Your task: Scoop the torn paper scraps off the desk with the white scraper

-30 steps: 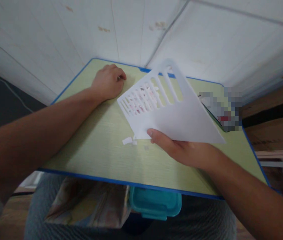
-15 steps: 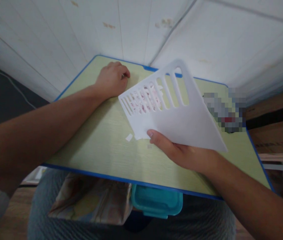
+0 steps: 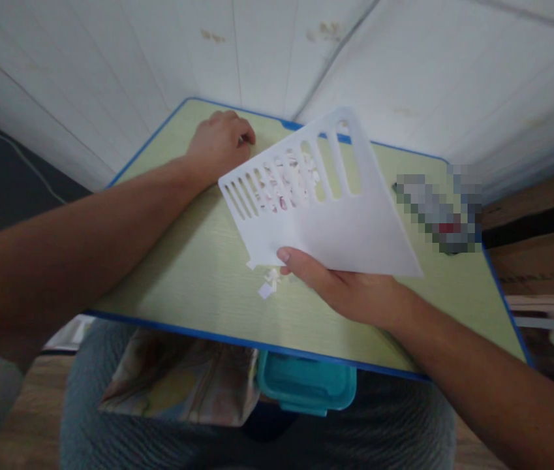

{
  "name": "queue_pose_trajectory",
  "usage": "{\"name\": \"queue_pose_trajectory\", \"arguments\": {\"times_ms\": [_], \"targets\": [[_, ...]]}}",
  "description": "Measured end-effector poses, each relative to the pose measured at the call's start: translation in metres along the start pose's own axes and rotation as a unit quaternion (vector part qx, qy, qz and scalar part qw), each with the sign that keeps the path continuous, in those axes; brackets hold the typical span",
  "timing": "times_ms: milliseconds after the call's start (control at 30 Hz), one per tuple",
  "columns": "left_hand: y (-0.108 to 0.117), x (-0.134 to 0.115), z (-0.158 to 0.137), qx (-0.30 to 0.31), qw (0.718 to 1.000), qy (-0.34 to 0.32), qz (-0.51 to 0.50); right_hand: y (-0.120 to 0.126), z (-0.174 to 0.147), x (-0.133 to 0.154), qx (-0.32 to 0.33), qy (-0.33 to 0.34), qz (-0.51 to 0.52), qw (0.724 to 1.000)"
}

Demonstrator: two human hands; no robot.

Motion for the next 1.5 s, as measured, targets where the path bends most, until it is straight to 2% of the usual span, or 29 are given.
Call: {"name": "queue_pose_trajectory", "arguments": {"times_ms": [233,333,500,600,833,967,1067,1200,1367,1500], "targets": [[0.002,-0.001,-0.002,-0.002,1.0,-0.002,-0.001,0.013,-0.001,0.009,0.055,0.046,0.028,0.997],[0.001,0.001,-0.001,-0.002,1.0,-0.007,-0.021,0.019,-0.002,0.01,0.054,0.053,0.033,0.997],[0.001,0.003,0.001,0.006,0.999,-0.002,-0.038,0.024,0.001,0.008,0.092,0.022,0.094,0.991],[0.001,0.003,0.001,0.006,0.999,-0.004,-0.037,0.026,0.003,0.006,0.092,-0.005,0.118,0.989],[-0.001,0.006,0.004,-0.011,1.0,-0.007,-0.015,0.031,0.005,0.007,0.187,0.006,0.187,0.964],[-0.002,0.008,0.006,-0.006,1.0,-0.006,-0.029,0.034,0.005,0.007,0.216,-0.005,0.205,0.955],[-0.001,0.007,0.005,-0.001,1.0,-0.005,-0.022,0.034,0.003,0.005,0.209,-0.017,0.207,0.955],[0.0,0.004,0.004,-0.019,1.0,-0.004,0.019,0.033,0.003,0.005,0.166,-0.034,0.208,0.963],[-0.001,0.005,0.005,-0.005,1.0,-0.012,-0.012,0.032,0.004,0.009,0.199,-0.019,0.21,0.957],[0.0,0.007,0.004,-0.005,0.999,-0.006,-0.046,0.033,0.005,0.005,0.139,-0.05,0.219,0.965]]}}
Point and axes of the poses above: each hand's wrist, its own z-axis towards the middle knuckle, its own y-axis out of the back of the hand, x = y × z, the point moved 1 cm from there along z, towards the middle knuckle, and after that the axes turned 8 degrees about y, right-handed, at the moved point
